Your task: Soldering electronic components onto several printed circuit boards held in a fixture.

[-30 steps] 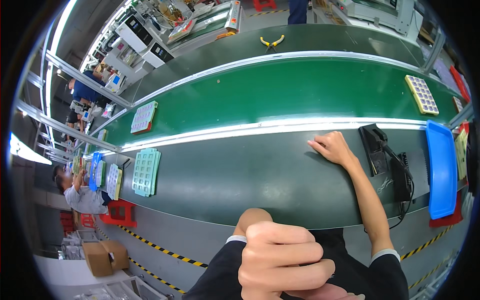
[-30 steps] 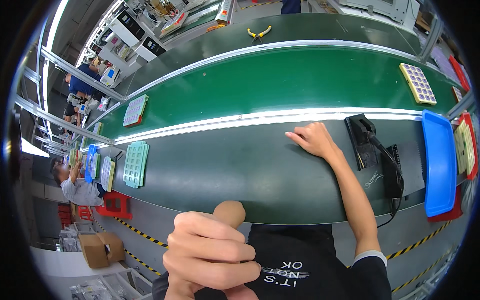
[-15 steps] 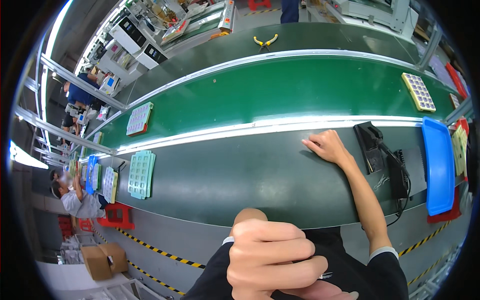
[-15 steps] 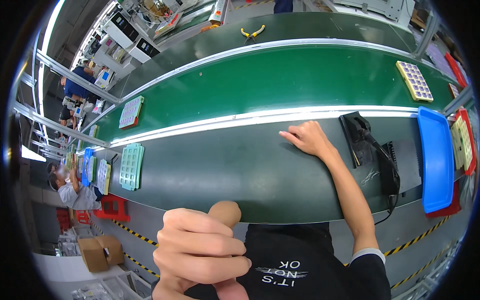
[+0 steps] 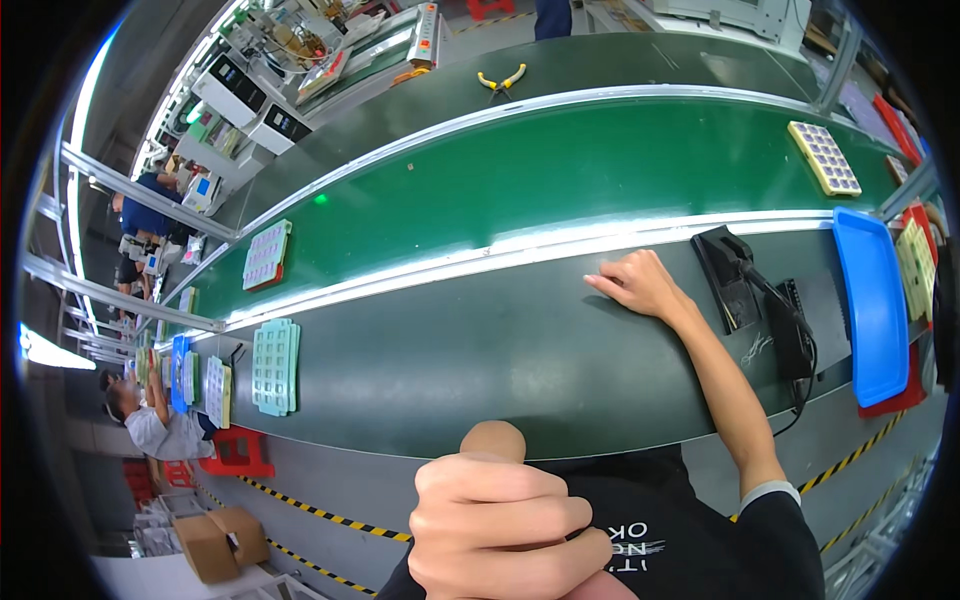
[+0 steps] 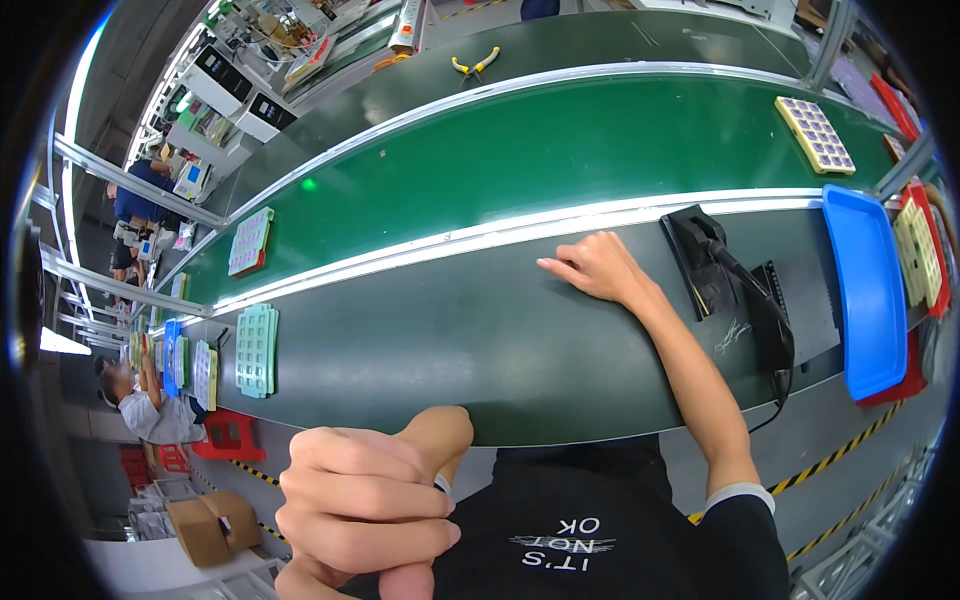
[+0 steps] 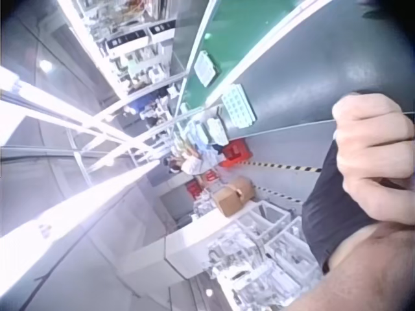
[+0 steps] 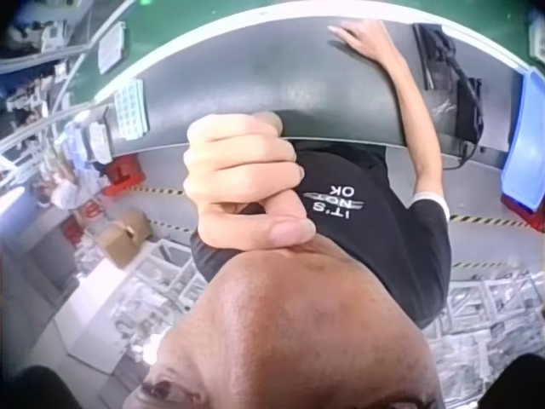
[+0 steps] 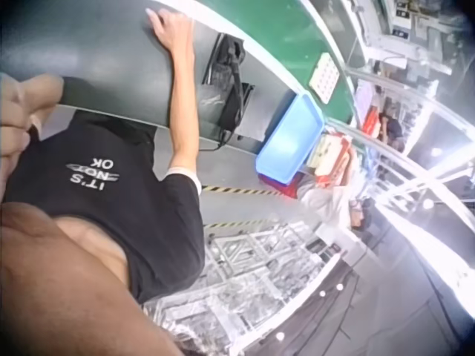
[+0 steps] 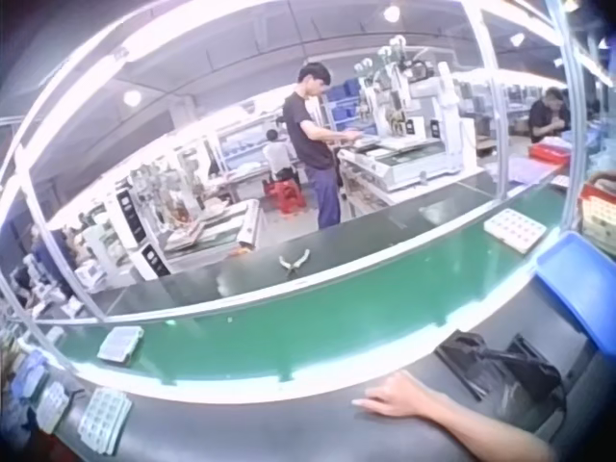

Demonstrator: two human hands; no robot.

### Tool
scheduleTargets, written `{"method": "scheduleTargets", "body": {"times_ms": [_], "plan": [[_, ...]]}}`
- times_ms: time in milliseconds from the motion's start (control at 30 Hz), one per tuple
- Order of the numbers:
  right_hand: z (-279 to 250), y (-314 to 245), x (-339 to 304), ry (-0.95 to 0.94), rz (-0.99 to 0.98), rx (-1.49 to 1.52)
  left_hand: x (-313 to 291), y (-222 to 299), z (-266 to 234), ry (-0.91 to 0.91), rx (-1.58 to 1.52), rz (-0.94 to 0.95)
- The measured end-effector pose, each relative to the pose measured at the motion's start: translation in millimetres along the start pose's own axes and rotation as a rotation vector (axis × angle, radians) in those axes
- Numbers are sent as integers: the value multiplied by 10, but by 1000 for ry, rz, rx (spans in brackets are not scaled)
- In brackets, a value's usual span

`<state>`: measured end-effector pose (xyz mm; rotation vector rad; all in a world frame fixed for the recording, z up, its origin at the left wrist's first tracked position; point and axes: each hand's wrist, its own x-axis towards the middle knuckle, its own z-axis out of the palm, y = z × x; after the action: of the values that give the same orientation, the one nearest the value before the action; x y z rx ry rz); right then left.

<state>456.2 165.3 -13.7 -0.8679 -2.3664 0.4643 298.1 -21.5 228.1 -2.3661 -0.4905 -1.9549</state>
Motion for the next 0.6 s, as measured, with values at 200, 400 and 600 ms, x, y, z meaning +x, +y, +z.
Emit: {"method": "scheduleTargets", "body": {"times_ms": [200, 400, 600], "plan": [[21, 37, -22, 2, 7, 12, -17, -29, 2, -4, -32, 7], [10, -29, 8, 7, 1, 18, 6, 10, -38, -54, -23, -1], [-15, -34, 10, -19, 9, -2, 1, 6, -46, -77, 5, 52]]}}
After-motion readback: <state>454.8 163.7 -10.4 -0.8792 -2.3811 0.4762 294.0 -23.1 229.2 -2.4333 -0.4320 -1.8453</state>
